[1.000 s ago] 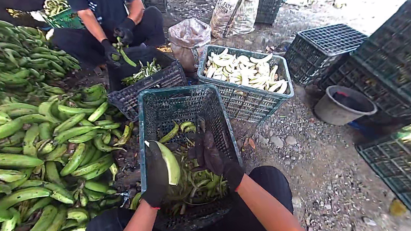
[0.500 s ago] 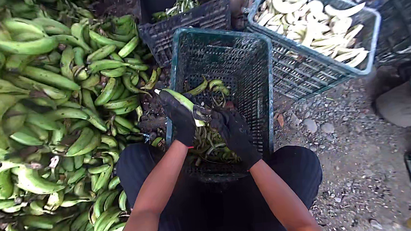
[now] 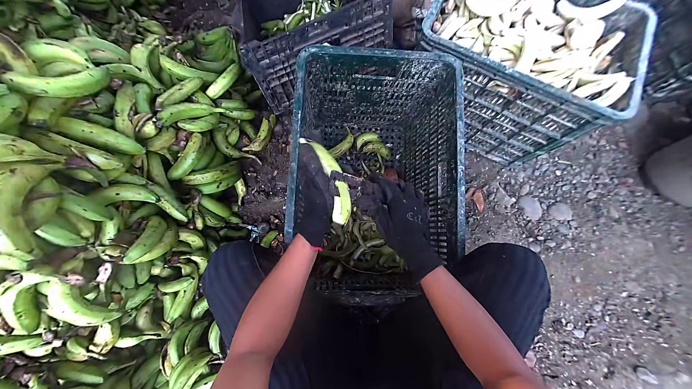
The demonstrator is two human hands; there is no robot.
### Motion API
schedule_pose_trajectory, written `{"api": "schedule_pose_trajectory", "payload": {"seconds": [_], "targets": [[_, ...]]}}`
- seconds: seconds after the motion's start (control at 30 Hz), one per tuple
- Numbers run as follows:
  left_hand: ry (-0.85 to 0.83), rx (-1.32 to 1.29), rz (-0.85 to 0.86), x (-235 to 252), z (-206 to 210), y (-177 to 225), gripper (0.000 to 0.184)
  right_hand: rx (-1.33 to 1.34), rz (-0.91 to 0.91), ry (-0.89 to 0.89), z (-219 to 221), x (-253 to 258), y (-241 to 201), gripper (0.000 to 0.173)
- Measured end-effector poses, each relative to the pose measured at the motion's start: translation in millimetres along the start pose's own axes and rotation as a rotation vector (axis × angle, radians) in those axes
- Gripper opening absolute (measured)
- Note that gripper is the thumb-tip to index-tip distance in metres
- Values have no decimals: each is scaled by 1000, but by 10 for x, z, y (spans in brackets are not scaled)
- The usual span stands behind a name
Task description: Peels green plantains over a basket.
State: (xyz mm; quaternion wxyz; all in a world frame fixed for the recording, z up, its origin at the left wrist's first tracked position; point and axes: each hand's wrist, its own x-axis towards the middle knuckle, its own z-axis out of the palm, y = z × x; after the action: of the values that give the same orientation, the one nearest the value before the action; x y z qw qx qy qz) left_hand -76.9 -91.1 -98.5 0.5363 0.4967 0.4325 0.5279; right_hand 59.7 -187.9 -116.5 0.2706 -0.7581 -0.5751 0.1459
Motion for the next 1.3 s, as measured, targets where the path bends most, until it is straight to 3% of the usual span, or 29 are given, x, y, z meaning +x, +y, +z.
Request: {"api": "schedule_pose_trajectory", "payload": {"seconds": [0.07,0.17,0.2,0.3,0.43,0.6,0.7,0.83,1.0,1.03,1.17,1.3], "targets": [[-251,110,-85,-54,18,0,63,-14,48,33,-39,60,65,68],[-488,81,-213,-140,82,-172,53,22,167,-13,-104,114,183,60],[-547,144,-276,-230,102,-145,53,57,190,-32,-117,141,238,60],[-628,392,-221,-384,123,23,55,210,221,-75,-118,302,403,64],[-273,64,-162,-193,88,-101,67,477,80,-69,-109,109,356,76],[386,138,-97,-14,64,20,62,164,-26,-50,53,-12,64,65],[535,341,-189,24,-8,74,67,62,-80,-7,106,-62,-31,68],[584,493,-327,42,10,250,64,12,-135,128,99,-83,-52,71],[535,505,-348,41,90,316,67,42,-43,31,39,-39,-80,66],[467,486,-310,-8,85,287,66,43,-29,10,27,-20,-66,68],[-67,369,-182,-251,-71,57,55,91,76,-70,-74,101,-1,61],[-173,307,-117,-123,19,97,58,8,48,-8,-114,117,64,71]]}}
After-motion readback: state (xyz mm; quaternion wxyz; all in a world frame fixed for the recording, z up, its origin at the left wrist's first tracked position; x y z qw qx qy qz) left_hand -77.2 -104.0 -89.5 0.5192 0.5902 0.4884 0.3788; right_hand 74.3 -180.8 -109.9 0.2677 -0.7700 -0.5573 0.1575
